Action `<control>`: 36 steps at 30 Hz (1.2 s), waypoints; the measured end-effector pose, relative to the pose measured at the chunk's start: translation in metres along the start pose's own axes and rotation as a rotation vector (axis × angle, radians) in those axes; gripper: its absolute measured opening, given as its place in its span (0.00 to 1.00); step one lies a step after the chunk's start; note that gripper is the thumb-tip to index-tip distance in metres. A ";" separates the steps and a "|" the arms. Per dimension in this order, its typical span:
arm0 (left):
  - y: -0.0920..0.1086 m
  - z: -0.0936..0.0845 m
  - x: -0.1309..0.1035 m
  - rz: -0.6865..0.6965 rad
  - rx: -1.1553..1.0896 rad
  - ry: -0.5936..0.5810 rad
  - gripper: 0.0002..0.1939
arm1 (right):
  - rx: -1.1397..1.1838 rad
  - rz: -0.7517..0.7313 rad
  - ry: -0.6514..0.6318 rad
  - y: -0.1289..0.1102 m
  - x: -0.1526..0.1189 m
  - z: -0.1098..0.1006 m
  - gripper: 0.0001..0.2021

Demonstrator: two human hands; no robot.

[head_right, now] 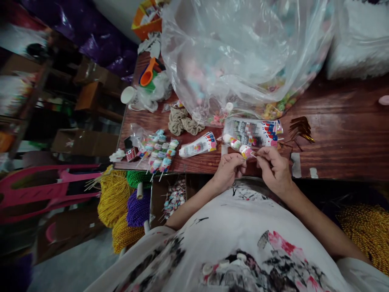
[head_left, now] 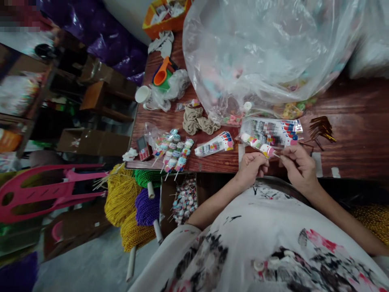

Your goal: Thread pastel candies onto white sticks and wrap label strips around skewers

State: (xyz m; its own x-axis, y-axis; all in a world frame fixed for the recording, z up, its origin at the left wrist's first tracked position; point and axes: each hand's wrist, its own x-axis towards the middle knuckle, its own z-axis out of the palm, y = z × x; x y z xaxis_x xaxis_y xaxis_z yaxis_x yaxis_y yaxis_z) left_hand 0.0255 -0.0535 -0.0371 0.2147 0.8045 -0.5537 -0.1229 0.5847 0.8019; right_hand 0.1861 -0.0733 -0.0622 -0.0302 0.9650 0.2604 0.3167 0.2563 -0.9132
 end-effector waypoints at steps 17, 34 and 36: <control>0.106 -0.032 -0.020 0.574 0.750 -0.350 0.10 | -0.315 -0.455 -0.369 -0.031 0.063 -0.046 0.17; 0.031 -0.007 0.018 0.673 0.125 0.130 0.04 | 0.119 0.010 0.140 -0.034 0.033 0.015 0.05; 0.029 -0.005 0.014 0.657 0.160 0.121 0.04 | 0.109 0.022 0.200 -0.035 0.033 0.016 0.08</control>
State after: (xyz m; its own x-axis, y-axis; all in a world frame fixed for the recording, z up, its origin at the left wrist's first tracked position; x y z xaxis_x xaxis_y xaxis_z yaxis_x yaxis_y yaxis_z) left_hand 0.0200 -0.0247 -0.0234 0.0336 0.9984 0.0449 -0.0435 -0.0435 0.9981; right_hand 0.1586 -0.0496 -0.0264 0.1673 0.9433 0.2865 0.2105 0.2497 -0.9451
